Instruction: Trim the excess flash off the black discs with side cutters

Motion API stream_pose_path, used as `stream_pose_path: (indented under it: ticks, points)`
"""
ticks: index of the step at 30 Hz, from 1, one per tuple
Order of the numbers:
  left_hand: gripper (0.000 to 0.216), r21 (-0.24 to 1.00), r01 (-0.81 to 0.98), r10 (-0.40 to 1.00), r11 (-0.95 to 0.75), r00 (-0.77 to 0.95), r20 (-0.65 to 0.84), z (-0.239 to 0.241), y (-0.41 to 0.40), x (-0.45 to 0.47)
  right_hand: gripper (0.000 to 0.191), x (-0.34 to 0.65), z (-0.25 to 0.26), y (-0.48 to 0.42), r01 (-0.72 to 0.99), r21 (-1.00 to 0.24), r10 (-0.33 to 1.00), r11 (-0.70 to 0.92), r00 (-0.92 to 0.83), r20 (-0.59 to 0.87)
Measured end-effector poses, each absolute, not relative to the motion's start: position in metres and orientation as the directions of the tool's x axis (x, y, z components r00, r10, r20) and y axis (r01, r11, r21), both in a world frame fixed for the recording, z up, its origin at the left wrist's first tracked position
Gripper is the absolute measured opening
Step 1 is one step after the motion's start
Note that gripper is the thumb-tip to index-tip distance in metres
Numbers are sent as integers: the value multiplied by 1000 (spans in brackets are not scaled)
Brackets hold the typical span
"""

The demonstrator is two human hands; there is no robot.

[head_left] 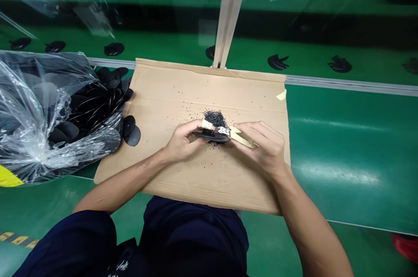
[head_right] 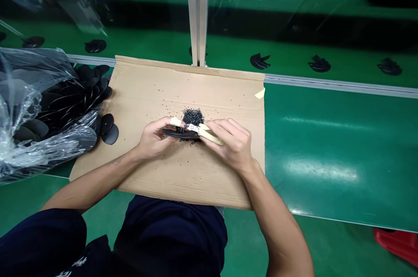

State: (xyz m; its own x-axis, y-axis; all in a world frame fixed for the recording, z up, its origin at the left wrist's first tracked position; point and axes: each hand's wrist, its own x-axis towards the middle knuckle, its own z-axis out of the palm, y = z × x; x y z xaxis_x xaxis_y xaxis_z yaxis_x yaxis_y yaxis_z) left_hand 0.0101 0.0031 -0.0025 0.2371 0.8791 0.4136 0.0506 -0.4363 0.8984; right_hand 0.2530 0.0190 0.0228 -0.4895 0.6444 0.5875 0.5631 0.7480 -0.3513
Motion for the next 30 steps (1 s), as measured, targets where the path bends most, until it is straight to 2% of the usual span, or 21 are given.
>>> stream_pose_path:
  ticks: [7,11,17,25,28,30]
  points:
    - [20,849,175,852,-499,276,445,-2,3,11,32,255,14,24,638,-247,645,729,-519,561]
    - [21,874,237,898,-425,236,372,-3,3,10,32,255,13,25,655,-181,624,734,-544,562]
    - [37,990,36,987,-139,89,135,-8,9,10,37,257,14,30,701,-220,668,679,-465,580]
    - [69,990,-90,991,-110,-92,102,-5,38,1,32,270,-6,51,763,-208,726,612,-438,530]
    - [76,982,-9,975,-188,-119,186,7,69,-10,33,274,-10,53,792,-196,757,578,-432,490]
    - [71,938,167,943,-305,-88,322,18,98,-18,36,274,-10,54,808,-199,786,554,-430,444]
